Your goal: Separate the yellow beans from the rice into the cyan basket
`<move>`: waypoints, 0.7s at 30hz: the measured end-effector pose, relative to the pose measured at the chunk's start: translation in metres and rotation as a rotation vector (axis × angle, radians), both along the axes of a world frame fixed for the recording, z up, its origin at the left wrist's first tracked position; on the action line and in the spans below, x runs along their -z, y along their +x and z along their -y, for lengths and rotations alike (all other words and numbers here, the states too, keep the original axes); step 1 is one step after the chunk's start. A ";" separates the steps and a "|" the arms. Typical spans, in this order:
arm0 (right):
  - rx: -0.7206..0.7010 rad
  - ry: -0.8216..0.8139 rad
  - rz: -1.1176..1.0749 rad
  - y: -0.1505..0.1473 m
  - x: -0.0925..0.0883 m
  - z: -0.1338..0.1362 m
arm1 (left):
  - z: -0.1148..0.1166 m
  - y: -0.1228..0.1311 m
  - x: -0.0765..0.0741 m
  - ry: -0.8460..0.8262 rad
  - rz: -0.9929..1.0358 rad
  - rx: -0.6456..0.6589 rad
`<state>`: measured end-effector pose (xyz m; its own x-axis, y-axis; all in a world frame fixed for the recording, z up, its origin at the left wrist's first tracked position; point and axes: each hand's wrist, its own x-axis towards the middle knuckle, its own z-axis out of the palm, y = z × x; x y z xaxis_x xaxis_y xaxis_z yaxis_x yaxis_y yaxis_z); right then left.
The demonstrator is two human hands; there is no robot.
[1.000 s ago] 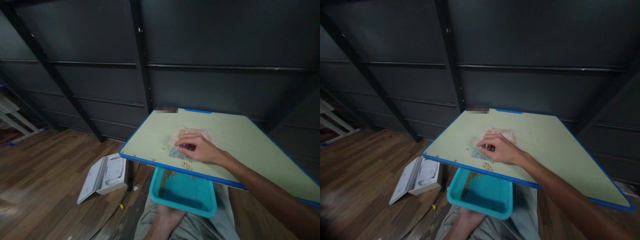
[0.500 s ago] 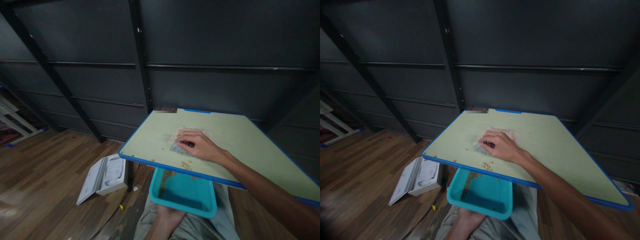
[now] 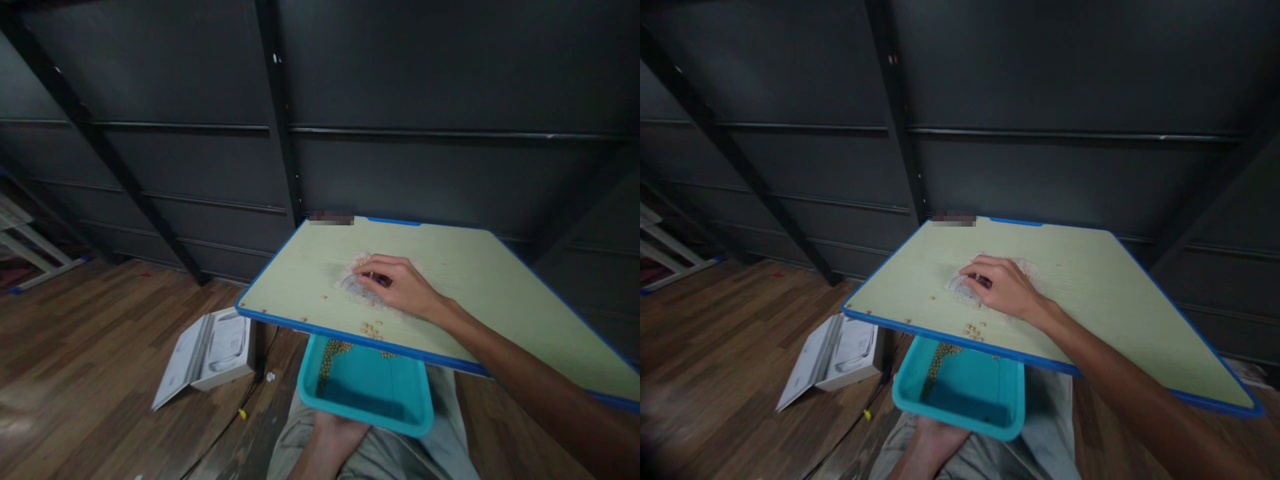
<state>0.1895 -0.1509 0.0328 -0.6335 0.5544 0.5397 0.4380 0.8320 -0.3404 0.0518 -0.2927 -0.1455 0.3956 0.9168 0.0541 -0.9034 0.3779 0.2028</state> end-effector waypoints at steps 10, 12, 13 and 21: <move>-0.029 0.012 0.047 -0.002 0.003 0.001 | 0.000 0.001 0.000 -0.019 0.003 -0.004; -0.040 0.012 0.058 -0.003 0.002 0.002 | 0.000 0.001 -0.002 -0.031 -0.002 0.008; -0.046 0.011 0.060 -0.004 0.001 0.003 | 0.000 0.001 -0.003 -0.034 -0.002 0.012; -0.121 -0.033 0.063 -0.005 -0.006 0.011 | -0.001 0.001 -0.007 0.075 0.008 -0.009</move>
<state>0.1840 -0.1614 0.0388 -0.7287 0.4887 0.4798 0.3564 0.8689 -0.3436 0.0530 -0.2913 -0.1380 0.3864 0.9136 0.1262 -0.9085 0.3534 0.2231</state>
